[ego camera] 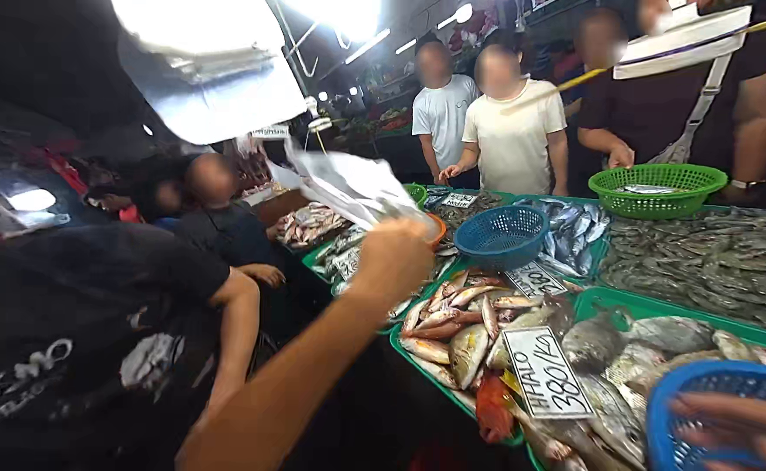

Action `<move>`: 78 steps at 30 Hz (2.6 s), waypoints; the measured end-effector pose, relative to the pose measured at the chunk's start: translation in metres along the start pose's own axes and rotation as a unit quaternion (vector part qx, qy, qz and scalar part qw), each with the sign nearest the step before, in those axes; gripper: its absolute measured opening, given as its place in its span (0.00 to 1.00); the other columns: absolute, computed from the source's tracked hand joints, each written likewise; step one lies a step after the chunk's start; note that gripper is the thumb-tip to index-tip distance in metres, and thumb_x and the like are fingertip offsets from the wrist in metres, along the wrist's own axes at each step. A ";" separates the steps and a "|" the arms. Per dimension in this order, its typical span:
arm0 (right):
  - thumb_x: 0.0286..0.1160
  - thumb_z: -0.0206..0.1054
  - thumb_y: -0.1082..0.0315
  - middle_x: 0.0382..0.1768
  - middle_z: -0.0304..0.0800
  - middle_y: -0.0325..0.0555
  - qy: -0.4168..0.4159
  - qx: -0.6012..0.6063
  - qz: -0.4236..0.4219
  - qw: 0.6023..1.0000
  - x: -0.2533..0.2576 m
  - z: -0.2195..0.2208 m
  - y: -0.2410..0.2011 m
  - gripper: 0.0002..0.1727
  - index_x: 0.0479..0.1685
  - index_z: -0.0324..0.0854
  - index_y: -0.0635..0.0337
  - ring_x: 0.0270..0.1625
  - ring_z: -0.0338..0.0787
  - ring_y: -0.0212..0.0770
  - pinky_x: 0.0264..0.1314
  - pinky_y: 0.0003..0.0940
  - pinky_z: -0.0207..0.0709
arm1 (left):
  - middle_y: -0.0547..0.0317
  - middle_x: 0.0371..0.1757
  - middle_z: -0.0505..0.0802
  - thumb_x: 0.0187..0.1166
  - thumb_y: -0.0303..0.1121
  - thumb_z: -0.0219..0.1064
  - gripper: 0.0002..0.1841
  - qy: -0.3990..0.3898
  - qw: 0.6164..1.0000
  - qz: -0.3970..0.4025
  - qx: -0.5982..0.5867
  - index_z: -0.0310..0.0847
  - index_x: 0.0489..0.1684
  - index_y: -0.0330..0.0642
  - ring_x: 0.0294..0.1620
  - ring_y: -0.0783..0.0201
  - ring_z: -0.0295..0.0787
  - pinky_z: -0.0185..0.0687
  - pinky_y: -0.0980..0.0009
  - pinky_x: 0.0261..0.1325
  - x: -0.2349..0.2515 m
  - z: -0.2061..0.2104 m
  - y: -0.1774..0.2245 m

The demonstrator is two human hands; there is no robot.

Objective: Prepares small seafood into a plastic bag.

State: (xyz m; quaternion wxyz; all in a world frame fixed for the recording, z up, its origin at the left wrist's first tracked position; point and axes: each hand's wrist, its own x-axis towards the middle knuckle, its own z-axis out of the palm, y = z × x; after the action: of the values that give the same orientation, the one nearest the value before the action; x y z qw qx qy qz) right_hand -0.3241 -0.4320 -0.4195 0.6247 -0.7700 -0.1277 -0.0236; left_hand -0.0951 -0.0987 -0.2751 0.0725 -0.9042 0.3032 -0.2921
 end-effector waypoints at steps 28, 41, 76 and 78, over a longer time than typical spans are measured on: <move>0.92 0.51 0.51 0.44 0.94 0.16 -0.155 0.295 0.089 0.939 -0.260 -0.013 0.007 0.15 0.53 0.87 0.31 0.46 0.90 0.14 0.51 0.16 0.85 | 0.45 0.75 0.80 0.76 0.58 0.67 0.34 0.057 0.670 -0.085 -0.735 0.83 0.64 0.31 0.79 0.65 0.70 0.66 0.70 0.79 -0.278 0.006 0.427; 0.85 0.60 0.51 0.60 0.87 0.24 0.408 0.019 -0.044 0.912 -0.337 -0.059 0.064 0.18 0.68 0.78 0.43 0.58 0.88 0.26 0.58 0.27 0.85 | 0.77 0.33 0.95 0.75 0.24 0.69 0.08 -0.107 0.489 -0.184 -0.846 0.91 0.41 0.50 0.32 0.84 0.88 0.86 0.83 0.38 -0.283 -0.022 0.430; 0.73 0.73 0.66 0.44 0.80 0.21 0.219 0.079 -0.129 0.964 -0.303 -0.086 0.020 0.07 0.36 0.81 0.41 0.43 0.80 0.11 0.39 0.06 0.76 | 0.43 0.57 0.85 0.69 0.24 0.71 0.12 -0.005 0.775 0.162 -0.610 0.93 0.41 0.55 0.47 0.64 0.87 0.87 0.75 0.44 -0.227 -0.016 0.493; 0.72 0.74 0.64 0.42 0.80 0.23 0.211 -0.046 -0.150 0.965 -0.296 -0.106 0.010 0.06 0.31 0.83 0.43 0.46 0.78 0.11 0.46 0.05 0.73 | 0.51 0.47 0.84 0.77 0.30 0.65 0.09 0.021 0.821 0.120 -0.557 0.93 0.39 0.55 0.44 0.70 0.82 0.81 0.80 0.46 -0.215 -0.020 0.461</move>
State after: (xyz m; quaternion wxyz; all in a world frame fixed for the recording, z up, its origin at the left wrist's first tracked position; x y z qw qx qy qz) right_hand -0.5952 -0.5857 -0.4638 0.5908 -0.7474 -0.1063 -0.2847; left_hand -0.4782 -0.3419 -0.5048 -0.4157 -0.7405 0.5218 -0.0814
